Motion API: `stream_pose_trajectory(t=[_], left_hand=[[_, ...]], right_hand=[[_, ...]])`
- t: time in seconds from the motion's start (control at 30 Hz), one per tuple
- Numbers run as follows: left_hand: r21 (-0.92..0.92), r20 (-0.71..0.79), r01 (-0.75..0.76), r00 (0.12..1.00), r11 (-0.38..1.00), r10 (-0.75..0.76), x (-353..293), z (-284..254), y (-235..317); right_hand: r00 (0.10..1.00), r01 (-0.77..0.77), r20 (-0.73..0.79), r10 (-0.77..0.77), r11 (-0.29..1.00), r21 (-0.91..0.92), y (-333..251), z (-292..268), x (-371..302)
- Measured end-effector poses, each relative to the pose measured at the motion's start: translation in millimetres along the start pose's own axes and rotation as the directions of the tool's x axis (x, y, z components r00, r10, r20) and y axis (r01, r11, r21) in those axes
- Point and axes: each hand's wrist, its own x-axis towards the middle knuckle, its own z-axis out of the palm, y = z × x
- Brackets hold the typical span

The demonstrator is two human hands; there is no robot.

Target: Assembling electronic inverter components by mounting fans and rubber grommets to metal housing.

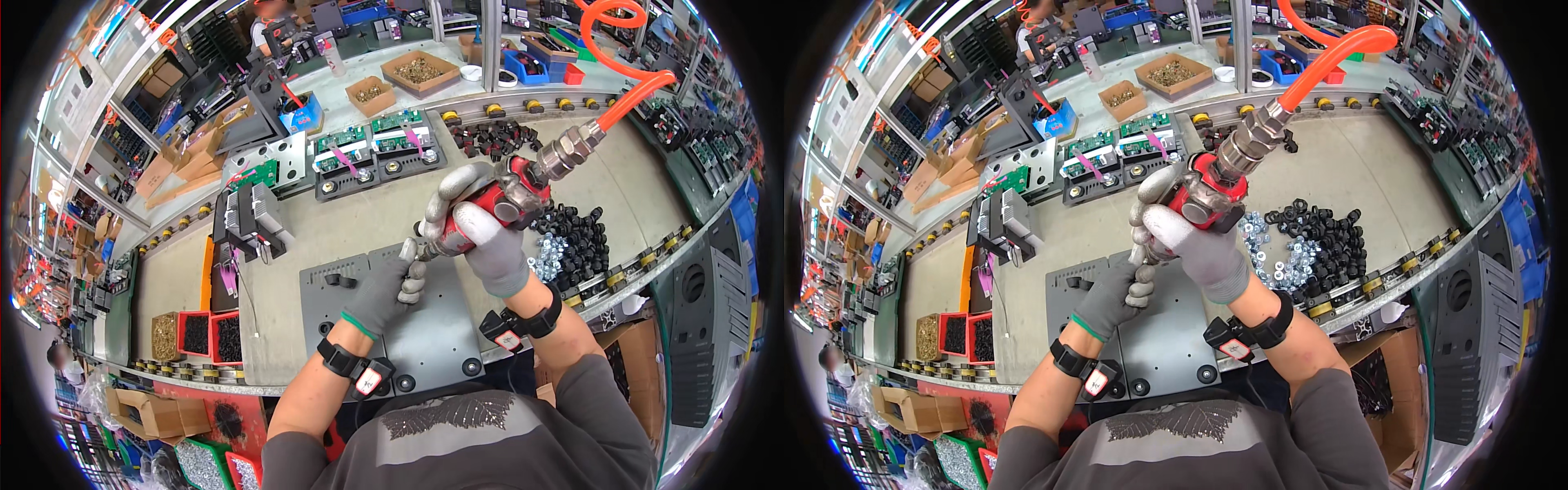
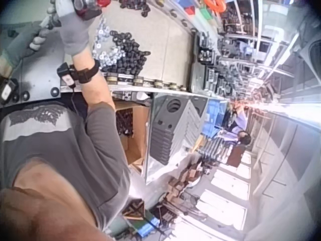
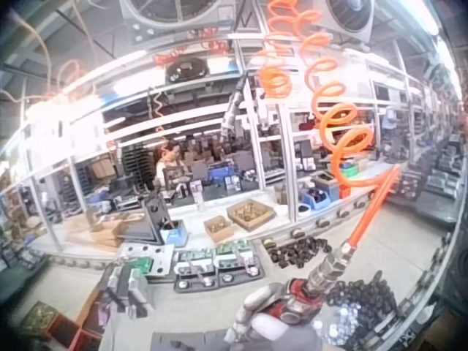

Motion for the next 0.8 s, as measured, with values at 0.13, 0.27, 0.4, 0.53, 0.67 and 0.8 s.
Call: stream_pose_trajectory(t=[0.13,0.27,0.4,0.53,0.67,0.8], left_hand=[[-0.015,0.035,0.044,0.998,0.999,-0.044,6,1,6],[-0.020,0.030,0.091,0.995,0.996,-0.091,14,4,10],[-0.061,0.002,0.075,0.997,0.995,-0.075,19,8,12],[-0.074,0.009,0.050,0.999,0.996,-0.049,21,11,13],[-0.086,0.020,0.064,0.998,0.994,-0.063,20,8,9],[-0.190,0.070,0.095,0.994,0.977,-0.083,24,-2,9]], right_hand=[[1.000,-0.004,-0.004,0.003,0.995,-0.095,2,-5,2],[0.999,0.027,0.023,-0.023,0.987,-0.159,7,-10,7],[0.999,0.030,0.049,-0.022,0.984,-0.175,6,-11,10],[0.999,-0.034,0.011,0.037,0.986,-0.161,2,-11,10],[0.995,-0.036,0.094,0.041,0.998,-0.055,1,-10,11],[0.997,-0.044,0.044,0.062,0.942,-0.332,0,-12,9]])
